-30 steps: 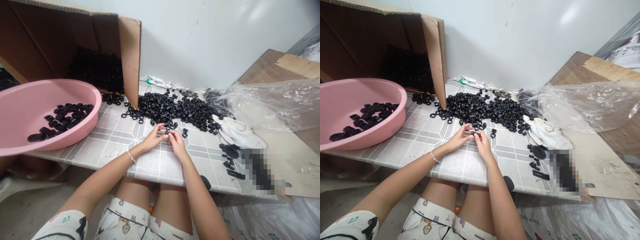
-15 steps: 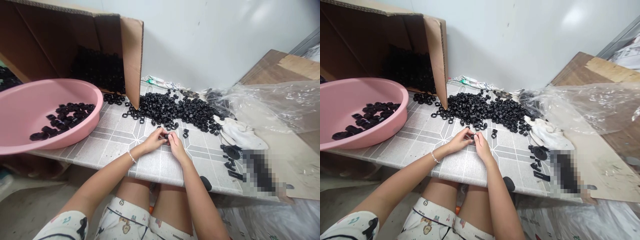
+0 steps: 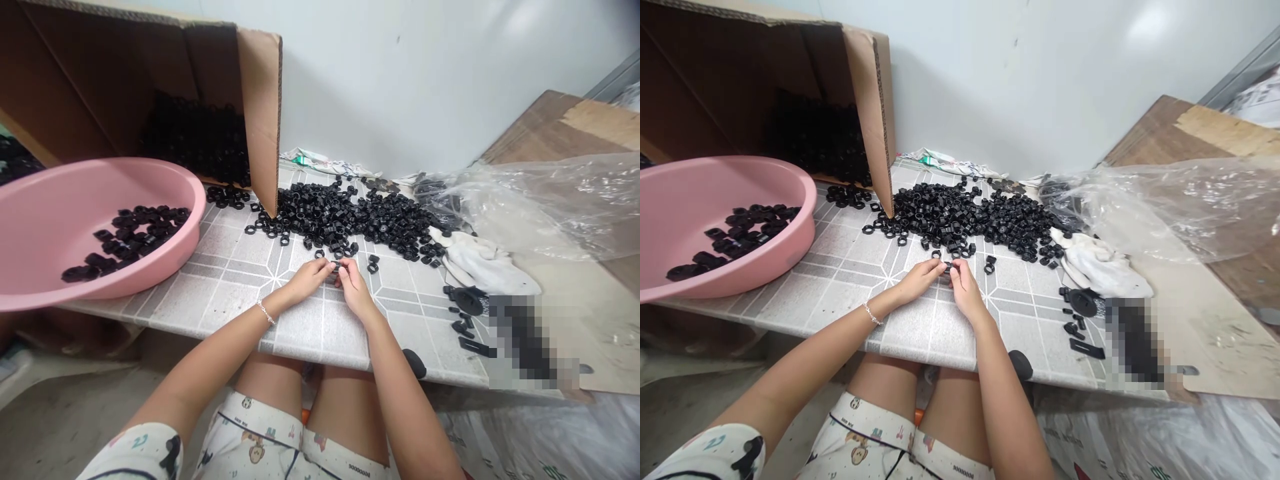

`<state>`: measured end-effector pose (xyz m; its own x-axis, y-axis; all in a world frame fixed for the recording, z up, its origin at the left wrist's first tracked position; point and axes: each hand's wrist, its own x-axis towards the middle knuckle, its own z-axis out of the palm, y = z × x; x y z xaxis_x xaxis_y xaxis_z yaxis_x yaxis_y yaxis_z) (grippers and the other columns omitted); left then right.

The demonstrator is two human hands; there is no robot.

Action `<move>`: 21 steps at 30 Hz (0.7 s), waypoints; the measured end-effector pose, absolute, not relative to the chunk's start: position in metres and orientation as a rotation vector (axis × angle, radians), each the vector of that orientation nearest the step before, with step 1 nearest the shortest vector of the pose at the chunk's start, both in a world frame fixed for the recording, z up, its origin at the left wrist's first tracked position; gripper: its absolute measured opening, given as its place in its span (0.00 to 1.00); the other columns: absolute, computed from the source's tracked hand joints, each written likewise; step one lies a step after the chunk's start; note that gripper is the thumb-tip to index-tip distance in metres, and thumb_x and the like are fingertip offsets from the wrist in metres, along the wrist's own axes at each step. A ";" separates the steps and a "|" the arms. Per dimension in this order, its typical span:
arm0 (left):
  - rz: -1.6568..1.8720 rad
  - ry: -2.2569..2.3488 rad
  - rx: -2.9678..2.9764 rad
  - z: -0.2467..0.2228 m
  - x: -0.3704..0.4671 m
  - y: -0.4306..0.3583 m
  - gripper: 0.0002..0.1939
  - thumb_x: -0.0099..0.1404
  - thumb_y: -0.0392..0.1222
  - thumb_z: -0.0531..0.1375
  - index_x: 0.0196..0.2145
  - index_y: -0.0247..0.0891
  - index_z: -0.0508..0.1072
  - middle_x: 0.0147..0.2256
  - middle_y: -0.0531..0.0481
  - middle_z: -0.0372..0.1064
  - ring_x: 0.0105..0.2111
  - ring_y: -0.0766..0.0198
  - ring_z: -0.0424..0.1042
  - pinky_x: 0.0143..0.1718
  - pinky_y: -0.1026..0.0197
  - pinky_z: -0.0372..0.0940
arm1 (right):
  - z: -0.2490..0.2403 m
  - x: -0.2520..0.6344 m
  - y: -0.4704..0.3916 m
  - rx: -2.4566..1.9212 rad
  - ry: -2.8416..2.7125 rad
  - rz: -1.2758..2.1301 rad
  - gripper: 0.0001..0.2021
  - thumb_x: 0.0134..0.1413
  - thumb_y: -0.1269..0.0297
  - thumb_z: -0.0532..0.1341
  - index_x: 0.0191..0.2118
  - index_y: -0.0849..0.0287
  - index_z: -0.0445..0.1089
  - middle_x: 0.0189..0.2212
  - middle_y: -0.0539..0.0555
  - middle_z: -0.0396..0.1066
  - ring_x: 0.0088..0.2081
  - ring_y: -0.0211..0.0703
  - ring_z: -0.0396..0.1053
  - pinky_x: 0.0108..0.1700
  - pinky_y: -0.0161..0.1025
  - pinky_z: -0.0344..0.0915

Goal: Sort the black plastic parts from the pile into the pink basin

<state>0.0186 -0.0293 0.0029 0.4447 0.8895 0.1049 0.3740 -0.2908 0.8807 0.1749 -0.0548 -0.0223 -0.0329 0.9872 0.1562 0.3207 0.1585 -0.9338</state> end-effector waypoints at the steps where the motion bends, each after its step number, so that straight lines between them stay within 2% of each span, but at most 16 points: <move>1: 0.762 1.069 1.889 0.003 0.019 -0.030 0.17 0.68 0.51 0.47 0.30 0.37 0.64 0.30 0.49 0.65 0.33 0.61 0.66 0.39 0.57 0.62 | -0.022 0.175 -0.055 -1.327 -1.528 0.920 0.18 0.60 0.45 0.48 0.43 0.54 0.61 0.28 0.50 0.65 0.29 0.42 0.65 0.37 0.43 0.63; 5: 0.806 1.025 2.000 0.001 0.018 -0.033 0.07 0.64 0.44 0.55 0.37 0.37 0.64 0.38 0.46 0.68 0.40 0.58 0.68 0.44 0.55 0.64 | -0.022 0.177 -0.054 -1.323 -1.569 0.927 0.19 0.62 0.45 0.45 0.33 0.54 0.61 0.23 0.48 0.62 0.28 0.42 0.63 0.34 0.41 0.61; 7: 0.858 1.019 2.055 -0.001 0.017 -0.034 0.09 0.62 0.41 0.57 0.40 0.37 0.64 0.42 0.44 0.68 0.43 0.57 0.68 0.47 0.53 0.63 | -0.022 0.176 -0.055 -1.318 -1.572 0.919 0.19 0.62 0.46 0.45 0.32 0.54 0.60 0.23 0.48 0.61 0.28 0.42 0.63 0.34 0.40 0.61; 11: 0.918 1.058 2.027 -0.001 0.017 -0.034 0.14 0.63 0.45 0.57 0.45 0.37 0.66 0.43 0.44 0.69 0.43 0.57 0.69 0.47 0.54 0.64 | -0.022 0.175 -0.054 -1.291 -1.539 0.898 0.16 0.63 0.48 0.47 0.40 0.54 0.62 0.26 0.49 0.63 0.27 0.41 0.64 0.34 0.41 0.63; 14: 0.845 1.100 1.955 0.003 0.016 -0.034 0.17 0.66 0.53 0.53 0.39 0.36 0.69 0.37 0.46 0.71 0.37 0.59 0.70 0.42 0.57 0.64 | -0.025 0.174 -0.053 -1.251 -1.545 0.885 0.16 0.62 0.50 0.48 0.47 0.54 0.61 0.31 0.51 0.66 0.29 0.41 0.65 0.34 0.41 0.64; 17: 0.791 1.043 1.936 0.005 0.015 -0.034 0.23 0.68 0.56 0.46 0.31 0.36 0.70 0.32 0.48 0.71 0.34 0.60 0.70 0.42 0.58 0.63 | -0.029 0.175 -0.052 -1.235 -1.587 0.847 0.16 0.63 0.51 0.48 0.48 0.54 0.61 0.35 0.53 0.67 0.33 0.42 0.66 0.36 0.41 0.65; 21: 0.813 1.026 1.842 0.003 0.015 -0.032 0.27 0.68 0.59 0.44 0.31 0.35 0.70 0.30 0.49 0.70 0.33 0.62 0.69 0.40 0.60 0.63 | -0.027 0.176 -0.053 -1.254 -1.669 0.705 0.14 0.63 0.53 0.49 0.47 0.55 0.62 0.39 0.54 0.67 0.34 0.42 0.66 0.39 0.43 0.66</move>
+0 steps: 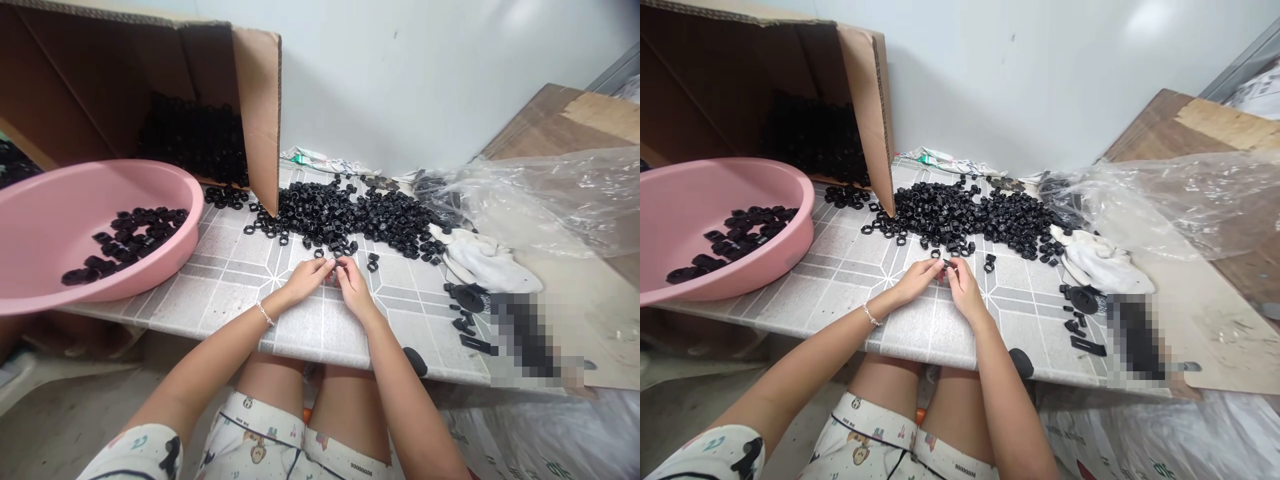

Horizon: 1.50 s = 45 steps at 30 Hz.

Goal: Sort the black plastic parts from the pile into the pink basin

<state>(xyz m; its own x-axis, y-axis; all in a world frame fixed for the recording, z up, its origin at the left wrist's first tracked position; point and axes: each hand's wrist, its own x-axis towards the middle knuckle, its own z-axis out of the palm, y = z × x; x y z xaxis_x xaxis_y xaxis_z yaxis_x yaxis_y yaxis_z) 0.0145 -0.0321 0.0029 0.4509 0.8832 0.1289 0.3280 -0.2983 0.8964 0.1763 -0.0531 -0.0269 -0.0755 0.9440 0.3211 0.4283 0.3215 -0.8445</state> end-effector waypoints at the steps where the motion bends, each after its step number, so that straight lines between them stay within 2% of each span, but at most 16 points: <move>1: 0.814 1.035 1.829 0.002 0.014 -0.032 0.27 0.68 0.59 0.44 0.31 0.35 0.70 0.29 0.49 0.70 0.32 0.62 0.69 0.39 0.60 0.63 | -0.025 0.177 -0.054 -1.253 -1.691 0.652 0.14 0.62 0.54 0.50 0.47 0.55 0.62 0.39 0.55 0.66 0.34 0.42 0.66 0.39 0.43 0.66; 4: 0.802 1.031 1.857 0.001 0.014 -0.030 0.25 0.68 0.58 0.45 0.30 0.35 0.69 0.29 0.50 0.70 0.32 0.62 0.69 0.41 0.59 0.62 | -0.019 0.177 -0.056 -1.239 -1.728 0.537 0.13 0.62 0.57 0.52 0.48 0.54 0.63 0.39 0.54 0.65 0.32 0.40 0.65 0.37 0.42 0.67; 8: 0.778 0.973 1.844 0.004 0.013 -0.031 0.22 0.69 0.54 0.45 0.31 0.36 0.68 0.30 0.49 0.70 0.34 0.62 0.70 0.43 0.59 0.62 | -0.017 0.177 -0.057 -1.231 -1.696 0.603 0.13 0.61 0.57 0.53 0.49 0.54 0.63 0.37 0.53 0.67 0.32 0.40 0.67 0.35 0.41 0.68; 17: 0.765 0.973 1.785 0.001 0.013 -0.028 0.17 0.67 0.50 0.48 0.28 0.36 0.66 0.28 0.51 0.67 0.32 0.63 0.66 0.38 0.60 0.62 | -0.014 0.173 -0.061 -1.259 -1.701 0.663 0.13 0.60 0.57 0.54 0.47 0.55 0.63 0.31 0.52 0.70 0.31 0.43 0.69 0.36 0.41 0.68; 23: 0.794 0.958 1.717 0.002 0.014 -0.028 0.17 0.68 0.51 0.47 0.29 0.36 0.65 0.29 0.51 0.66 0.32 0.63 0.66 0.39 0.60 0.61 | -0.014 0.173 -0.060 -1.264 -1.713 0.631 0.13 0.60 0.56 0.53 0.47 0.56 0.63 0.32 0.53 0.70 0.32 0.42 0.68 0.38 0.42 0.66; 28: 0.791 0.937 1.700 0.006 0.015 -0.028 0.22 0.68 0.56 0.45 0.28 0.36 0.64 0.25 0.52 0.62 0.29 0.65 0.63 0.35 0.61 0.60 | -0.015 0.172 -0.058 -1.206 -1.644 0.838 0.13 0.60 0.51 0.53 0.41 0.54 0.63 0.29 0.51 0.68 0.29 0.41 0.67 0.34 0.41 0.66; 34: 0.702 0.868 1.806 0.010 0.013 -0.030 0.20 0.68 0.55 0.46 0.30 0.37 0.64 0.28 0.51 0.66 0.31 0.64 0.65 0.37 0.60 0.62 | -0.017 0.169 -0.056 -1.135 -1.514 1.053 0.18 0.61 0.44 0.49 0.30 0.54 0.58 0.22 0.48 0.64 0.24 0.40 0.64 0.31 0.40 0.64; 37: 0.739 0.981 2.041 0.008 0.014 -0.033 0.16 0.69 0.52 0.48 0.35 0.37 0.66 0.33 0.48 0.67 0.35 0.60 0.66 0.39 0.57 0.62 | -0.017 0.170 -0.054 -1.149 -1.465 1.099 0.20 0.59 0.42 0.49 0.26 0.53 0.55 0.19 0.46 0.58 0.23 0.39 0.61 0.28 0.39 0.62; 41: 0.821 1.204 2.444 0.005 0.018 -0.037 0.12 0.68 0.45 0.50 0.43 0.36 0.67 0.41 0.42 0.68 0.45 0.52 0.63 0.48 0.50 0.59 | -0.017 0.168 -0.052 -1.109 -1.386 1.185 0.19 0.58 0.43 0.51 0.26 0.53 0.54 0.18 0.45 0.55 0.21 0.38 0.59 0.26 0.38 0.59; 45: 0.859 1.105 2.560 0.002 0.018 -0.035 0.09 0.67 0.34 0.49 0.40 0.37 0.68 0.43 0.43 0.67 0.46 0.55 0.63 0.49 0.52 0.59 | -0.019 0.162 -0.054 -1.096 -1.390 1.214 0.17 0.57 0.47 0.54 0.27 0.54 0.55 0.17 0.43 0.55 0.19 0.36 0.57 0.24 0.36 0.57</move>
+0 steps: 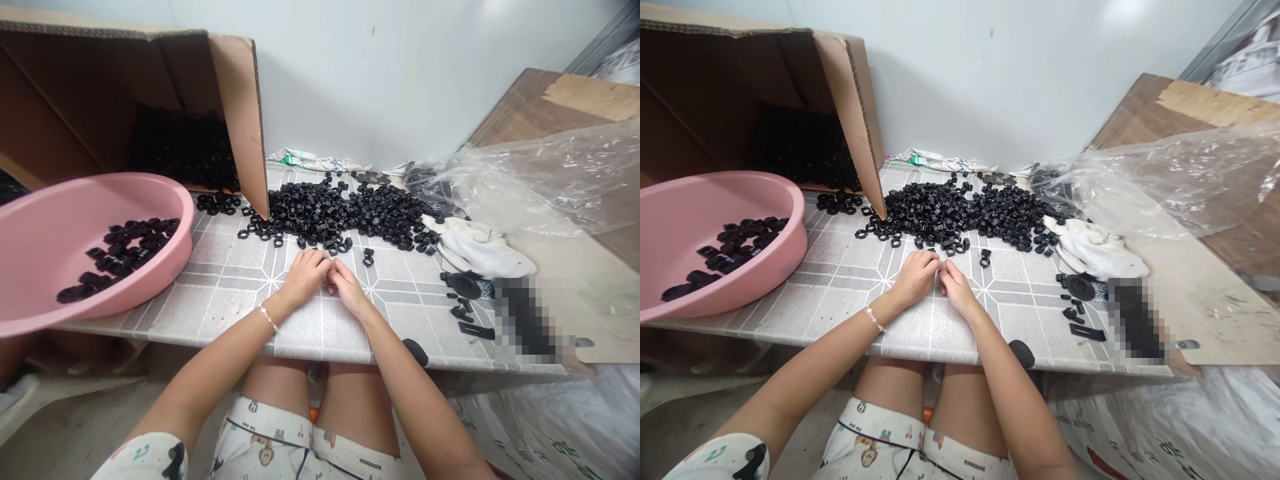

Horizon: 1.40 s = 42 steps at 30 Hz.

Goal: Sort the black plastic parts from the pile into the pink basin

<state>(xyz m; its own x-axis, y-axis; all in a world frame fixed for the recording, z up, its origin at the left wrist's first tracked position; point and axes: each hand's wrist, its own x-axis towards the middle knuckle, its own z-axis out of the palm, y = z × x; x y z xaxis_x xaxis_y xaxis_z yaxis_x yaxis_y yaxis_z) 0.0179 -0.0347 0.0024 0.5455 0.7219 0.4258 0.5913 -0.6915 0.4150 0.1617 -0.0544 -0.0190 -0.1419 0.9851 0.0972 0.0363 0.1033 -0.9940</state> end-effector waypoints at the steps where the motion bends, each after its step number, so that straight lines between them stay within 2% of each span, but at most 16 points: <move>1: 0.886 1.073 2.513 0.001 0.017 -0.033 0.10 0.66 0.33 0.48 0.39 0.37 0.67 0.43 0.43 0.67 0.45 0.56 0.64 0.48 0.53 0.60 | -0.019 0.161 -0.055 -1.102 -1.410 1.207 0.17 0.57 0.47 0.53 0.27 0.54 0.55 0.17 0.43 0.55 0.20 0.35 0.57 0.25 0.36 0.58; 4: 1.008 1.103 2.227 -0.004 0.016 -0.027 0.11 0.65 0.32 0.49 0.45 0.37 0.64 0.44 0.43 0.66 0.46 0.59 0.67 0.48 0.56 0.62 | -0.019 0.165 -0.052 -1.094 -1.429 1.170 0.18 0.58 0.46 0.53 0.26 0.54 0.56 0.17 0.44 0.57 0.20 0.35 0.60 0.27 0.36 0.61; 8: 1.047 1.131 1.897 -0.010 0.014 -0.020 0.19 0.63 0.34 0.55 0.51 0.38 0.57 0.43 0.45 0.68 0.44 0.61 0.70 0.49 0.55 0.63 | -0.019 0.177 -0.045 -1.144 -1.291 1.064 0.16 0.55 0.47 0.56 0.29 0.55 0.58 0.17 0.42 0.55 0.19 0.34 0.60 0.26 0.35 0.61; 10: 1.050 1.135 1.835 -0.011 0.014 -0.018 0.19 0.61 0.32 0.56 0.49 0.39 0.58 0.43 0.46 0.69 0.45 0.61 0.70 0.48 0.56 0.63 | -0.021 0.181 -0.041 -1.185 -1.230 1.018 0.14 0.55 0.49 0.56 0.30 0.55 0.59 0.17 0.41 0.55 0.19 0.34 0.60 0.26 0.35 0.61; 14: 1.072 1.139 1.803 -0.011 0.014 -0.017 0.12 0.61 0.34 0.57 0.42 0.38 0.62 0.44 0.46 0.69 0.46 0.62 0.69 0.49 0.56 0.63 | -0.026 0.187 -0.038 -1.261 -1.195 0.880 0.11 0.55 0.53 0.55 0.34 0.55 0.60 0.19 0.42 0.56 0.20 0.35 0.60 0.28 0.35 0.62; 18: 1.079 1.063 1.694 -0.013 0.013 -0.017 0.10 0.61 0.37 0.58 0.41 0.37 0.65 0.45 0.46 0.69 0.42 0.63 0.71 0.46 0.59 0.64 | -0.029 0.199 -0.038 -1.408 -1.098 0.360 0.08 0.55 0.61 0.52 0.39 0.56 0.61 0.30 0.51 0.64 0.31 0.41 0.65 0.37 0.40 0.64; 21: 1.035 1.073 1.735 -0.013 0.010 -0.018 0.13 0.59 0.42 0.62 0.41 0.36 0.70 0.39 0.48 0.72 0.38 0.63 0.70 0.43 0.60 0.64 | -0.036 0.209 -0.036 -1.531 -0.980 0.010 0.16 0.52 0.63 0.52 0.48 0.57 0.61 0.40 0.59 0.66 0.42 0.50 0.65 0.47 0.49 0.61; 23: 1.006 1.103 1.788 -0.011 0.009 -0.019 0.14 0.61 0.47 0.60 0.41 0.36 0.72 0.35 0.49 0.72 0.34 0.63 0.70 0.40 0.60 0.64 | -0.043 0.214 -0.033 -1.632 -1.019 -0.069 0.23 0.49 0.62 0.56 0.53 0.57 0.60 0.47 0.63 0.64 0.48 0.56 0.62 0.50 0.55 0.58; 25: 1.058 1.139 1.885 -0.005 0.007 -0.024 0.15 0.63 0.48 0.59 0.43 0.36 0.72 0.35 0.48 0.72 0.34 0.62 0.70 0.40 0.59 0.65 | -0.050 0.215 -0.029 -1.697 -1.190 -0.029 0.24 0.47 0.60 0.58 0.53 0.53 0.63 0.50 0.62 0.63 0.51 0.58 0.59 0.52 0.58 0.55; 28: 1.322 1.196 2.136 0.014 -0.005 -0.042 0.15 0.64 0.48 0.58 0.46 0.39 0.71 0.42 0.45 0.72 0.43 0.58 0.69 0.48 0.54 0.62 | -0.058 0.214 -0.026 -1.708 -1.350 0.043 0.15 0.49 0.64 0.56 0.44 0.53 0.71 0.47 0.60 0.66 0.51 0.57 0.58 0.52 0.60 0.53; 30: 1.559 1.306 2.245 0.035 -0.024 -0.061 0.15 0.66 0.47 0.57 0.48 0.41 0.70 0.44 0.44 0.72 0.46 0.57 0.68 0.51 0.51 0.60 | -0.060 0.214 -0.026 -1.690 -1.323 0.047 0.12 0.50 0.67 0.54 0.39 0.56 0.73 0.42 0.61 0.67 0.47 0.56 0.59 0.51 0.58 0.55; 34: 1.849 1.945 2.196 0.090 -0.099 -0.091 0.16 0.65 0.45 0.57 0.49 0.38 0.69 0.44 0.41 0.71 0.47 0.52 0.66 0.53 0.45 0.56 | -0.059 0.214 -0.028 -1.597 -1.331 0.096 0.13 0.50 0.69 0.53 0.40 0.60 0.72 0.36 0.60 0.65 0.41 0.52 0.62 0.48 0.52 0.60; 36: 1.642 2.344 2.119 0.112 -0.146 -0.090 0.17 0.63 0.44 0.58 0.49 0.36 0.70 0.44 0.40 0.70 0.48 0.47 0.64 0.53 0.41 0.54 | -0.056 0.213 -0.029 -1.552 -1.358 0.166 0.12 0.51 0.69 0.54 0.40 0.60 0.71 0.36 0.58 0.64 0.40 0.49 0.63 0.47 0.50 0.62; 38: 1.265 2.601 1.975 0.125 -0.188 -0.078 0.16 0.60 0.41 0.60 0.45 0.34 0.72 0.38 0.41 0.71 0.46 0.44 0.65 0.50 0.38 0.57 | -0.054 0.210 -0.031 -1.508 -1.402 0.247 0.10 0.52 0.67 0.55 0.39 0.60 0.70 0.37 0.58 0.64 0.38 0.47 0.64 0.47 0.49 0.63; 40: 0.909 2.572 1.904 0.130 -0.215 -0.061 0.16 0.58 0.40 0.61 0.44 0.34 0.72 0.34 0.44 0.71 0.42 0.45 0.68 0.46 0.39 0.61 | -0.050 0.207 -0.032 -1.462 -1.479 0.305 0.10 0.52 0.67 0.56 0.40 0.60 0.69 0.38 0.58 0.65 0.38 0.47 0.65 0.47 0.50 0.64; 42: 0.876 2.508 1.977 0.130 -0.221 -0.049 0.21 0.55 0.39 0.63 0.48 0.34 0.70 0.38 0.43 0.71 0.44 0.44 0.68 0.47 0.39 0.61 | -0.047 0.201 -0.034 -1.436 -1.562 0.307 0.12 0.53 0.67 0.56 0.44 0.59 0.68 0.40 0.58 0.65 0.41 0.48 0.65 0.48 0.51 0.64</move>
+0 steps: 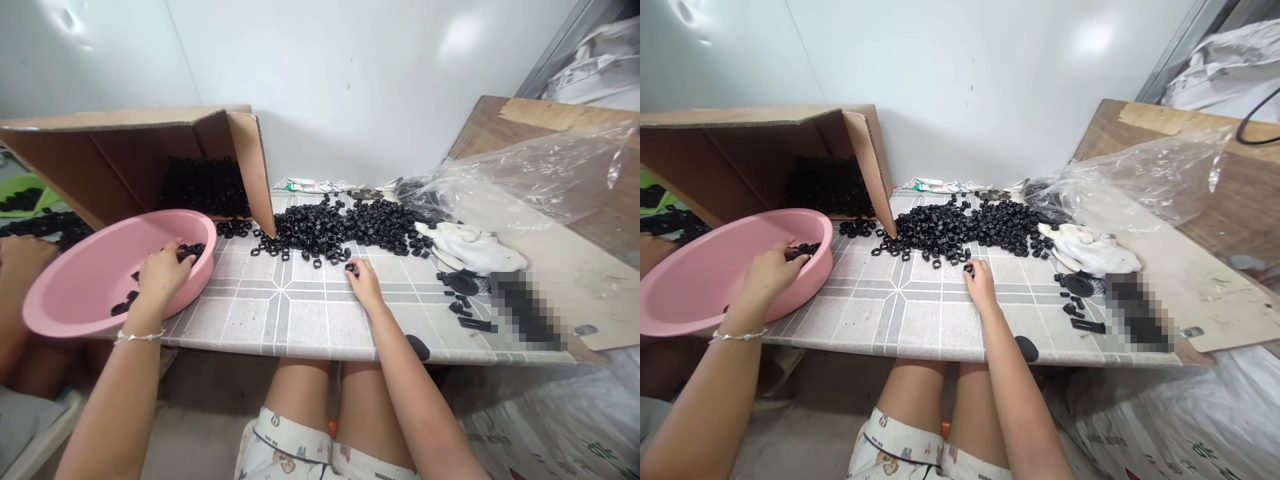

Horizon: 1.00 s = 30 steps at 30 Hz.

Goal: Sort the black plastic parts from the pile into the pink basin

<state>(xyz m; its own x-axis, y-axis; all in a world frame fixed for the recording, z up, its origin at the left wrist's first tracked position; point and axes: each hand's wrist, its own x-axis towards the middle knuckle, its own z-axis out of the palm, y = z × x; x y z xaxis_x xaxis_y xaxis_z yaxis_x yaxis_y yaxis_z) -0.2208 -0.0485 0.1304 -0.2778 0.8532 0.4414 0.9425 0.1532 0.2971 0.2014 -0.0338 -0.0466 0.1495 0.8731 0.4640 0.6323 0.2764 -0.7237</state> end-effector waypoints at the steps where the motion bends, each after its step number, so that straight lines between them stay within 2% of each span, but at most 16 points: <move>1: -0.853 -2.156 -1.776 0.129 -0.214 -0.045 0.24 0.54 0.39 0.64 0.49 0.34 0.69 0.41 0.42 0.71 0.46 0.43 0.67 0.49 0.39 0.61 | -0.044 0.197 -0.034 -1.436 -1.596 0.293 0.13 0.54 0.67 0.56 0.46 0.58 0.67 0.41 0.58 0.65 0.42 0.49 0.65 0.48 0.51 0.64; 3: -1.045 -1.894 -1.777 0.122 -0.184 -0.042 0.24 0.56 0.39 0.63 0.51 0.33 0.68 0.46 0.40 0.70 0.50 0.44 0.65 0.53 0.40 0.58 | -0.039 0.185 -0.034 -1.437 -1.655 0.268 0.15 0.55 0.68 0.55 0.49 0.57 0.65 0.43 0.59 0.64 0.44 0.51 0.65 0.48 0.52 0.65; 4: -1.150 -1.776 -1.803 0.116 -0.161 -0.041 0.21 0.59 0.39 0.60 0.50 0.33 0.68 0.46 0.40 0.70 0.50 0.47 0.65 0.54 0.41 0.57 | -0.037 0.177 -0.032 -1.426 -1.686 0.274 0.16 0.55 0.69 0.55 0.50 0.57 0.64 0.44 0.59 0.64 0.44 0.51 0.65 0.47 0.51 0.65; 7: -1.265 -1.500 -2.346 0.084 -0.084 -0.037 0.13 0.64 0.37 0.54 0.46 0.37 0.70 0.44 0.44 0.71 0.46 0.56 0.69 0.52 0.49 0.62 | -0.027 0.153 -0.022 -1.291 -1.808 0.312 0.16 0.57 0.69 0.54 0.51 0.56 0.62 0.45 0.58 0.63 0.42 0.48 0.67 0.46 0.47 0.66; 9: -1.298 -1.349 -2.735 0.053 -0.040 -0.026 0.15 0.64 0.34 0.53 0.48 0.38 0.68 0.46 0.44 0.70 0.47 0.59 0.69 0.50 0.53 0.64 | -0.022 0.142 -0.012 -1.193 -1.849 0.292 0.14 0.58 0.67 0.54 0.50 0.56 0.63 0.44 0.58 0.64 0.42 0.47 0.67 0.46 0.46 0.66; 12: -1.468 -1.378 -2.972 0.010 -0.005 0.000 0.21 0.61 0.31 0.53 0.52 0.38 0.64 0.50 0.43 0.65 0.47 0.61 0.68 0.43 0.58 0.68 | -0.018 0.140 0.004 -1.149 -1.824 0.266 0.13 0.58 0.67 0.54 0.49 0.56 0.63 0.42 0.58 0.64 0.40 0.47 0.67 0.46 0.46 0.66; 14: -1.533 -1.459 -2.968 -0.008 0.001 0.015 0.15 0.61 0.31 0.54 0.47 0.37 0.67 0.46 0.44 0.66 0.44 0.61 0.68 0.43 0.57 0.68 | -0.021 0.145 0.010 -1.155 -1.795 0.316 0.15 0.56 0.69 0.54 0.50 0.56 0.62 0.41 0.57 0.63 0.37 0.46 0.66 0.44 0.46 0.67; 16: -1.468 -1.477 -2.964 -0.017 0.000 0.021 0.08 0.63 0.34 0.55 0.41 0.37 0.70 0.42 0.46 0.67 0.44 0.59 0.68 0.48 0.53 0.65 | -0.027 0.151 0.011 -1.159 -1.765 0.389 0.18 0.54 0.70 0.55 0.51 0.55 0.61 0.40 0.56 0.63 0.35 0.43 0.65 0.43 0.45 0.67; 19: -1.334 -1.458 -2.978 -0.019 -0.004 0.017 0.06 0.65 0.37 0.56 0.38 0.38 0.72 0.42 0.46 0.68 0.47 0.57 0.66 0.53 0.50 0.61 | -0.035 0.156 0.008 -1.150 -1.728 0.488 0.20 0.51 0.71 0.57 0.51 0.55 0.62 0.39 0.54 0.62 0.34 0.41 0.64 0.43 0.44 0.67; 23: -1.285 -1.521 -2.993 -0.015 -0.002 0.009 0.05 0.64 0.37 0.57 0.37 0.38 0.73 0.44 0.46 0.67 0.48 0.57 0.64 0.53 0.51 0.60 | -0.037 0.160 0.007 -1.157 -1.683 0.632 0.21 0.48 0.69 0.60 0.50 0.55 0.64 0.38 0.54 0.64 0.36 0.41 0.64 0.44 0.44 0.66; 27: -1.249 -1.543 -3.052 -0.014 -0.001 0.010 0.04 0.62 0.36 0.59 0.35 0.38 0.74 0.43 0.47 0.69 0.47 0.57 0.65 0.52 0.52 0.60 | -0.031 0.170 0.009 -1.172 -1.594 0.901 0.27 0.43 0.65 0.64 0.53 0.55 0.64 0.40 0.54 0.68 0.41 0.44 0.67 0.41 0.42 0.66; 30: -1.119 -1.524 -3.072 -0.014 0.000 0.009 0.06 0.61 0.36 0.60 0.36 0.39 0.75 0.43 0.48 0.70 0.47 0.57 0.65 0.52 0.52 0.60 | -0.024 0.182 0.011 -1.138 -1.509 1.022 0.22 0.47 0.61 0.61 0.51 0.55 0.67 0.42 0.56 0.71 0.44 0.45 0.68 0.43 0.42 0.65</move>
